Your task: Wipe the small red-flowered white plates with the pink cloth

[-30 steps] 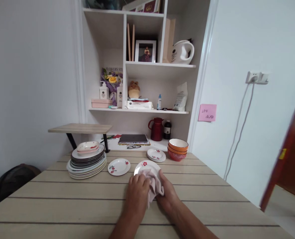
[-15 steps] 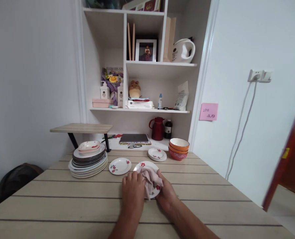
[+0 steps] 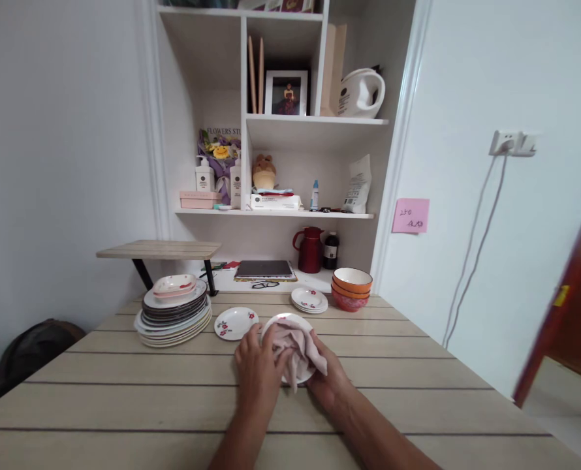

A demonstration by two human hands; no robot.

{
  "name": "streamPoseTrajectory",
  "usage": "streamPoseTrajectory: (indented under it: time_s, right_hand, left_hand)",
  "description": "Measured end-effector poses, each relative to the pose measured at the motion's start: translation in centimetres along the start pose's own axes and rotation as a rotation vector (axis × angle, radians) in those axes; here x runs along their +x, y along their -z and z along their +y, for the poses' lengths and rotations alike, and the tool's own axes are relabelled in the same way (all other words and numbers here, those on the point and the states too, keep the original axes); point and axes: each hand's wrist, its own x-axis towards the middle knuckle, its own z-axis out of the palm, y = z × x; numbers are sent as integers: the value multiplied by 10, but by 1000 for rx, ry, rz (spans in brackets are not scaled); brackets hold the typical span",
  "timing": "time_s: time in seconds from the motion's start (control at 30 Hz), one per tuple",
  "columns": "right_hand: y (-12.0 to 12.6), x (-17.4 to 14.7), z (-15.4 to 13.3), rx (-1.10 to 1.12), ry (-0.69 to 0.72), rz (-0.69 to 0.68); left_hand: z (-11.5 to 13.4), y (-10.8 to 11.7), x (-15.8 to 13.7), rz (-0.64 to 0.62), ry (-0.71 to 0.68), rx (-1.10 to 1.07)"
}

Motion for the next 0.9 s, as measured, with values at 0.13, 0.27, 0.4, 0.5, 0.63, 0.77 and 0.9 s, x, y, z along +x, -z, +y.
streamPoseTrajectory:
  time_s: [0.13,0.27,0.4,0.5,0.63,0.77,0.9]
  right_hand:
    - [5,6,-8,142,-5,56]
    - [11,12,-13,191,23,105]
    - [13,11,-11,128,37,4]
    - [10,8,-6,49,43,-85]
    - [3,3,0,-12,60,-124]
    - [0,0,4,-95,96,-80]
    - [6,6,2,-254,238,-34]
  left_hand:
    - [-14,-3,10,141,158,-489]
    - [-17,5,17,56,529,-1014]
    - [-8,14,14,-232,848,-1482]
    - [1,20,10,-535,798,-1696]
    - [11,22,5,-713,726,-1875]
    - [13,20,1,-724,805,-1918]
    - [12,16,1,-736,855,-1982]
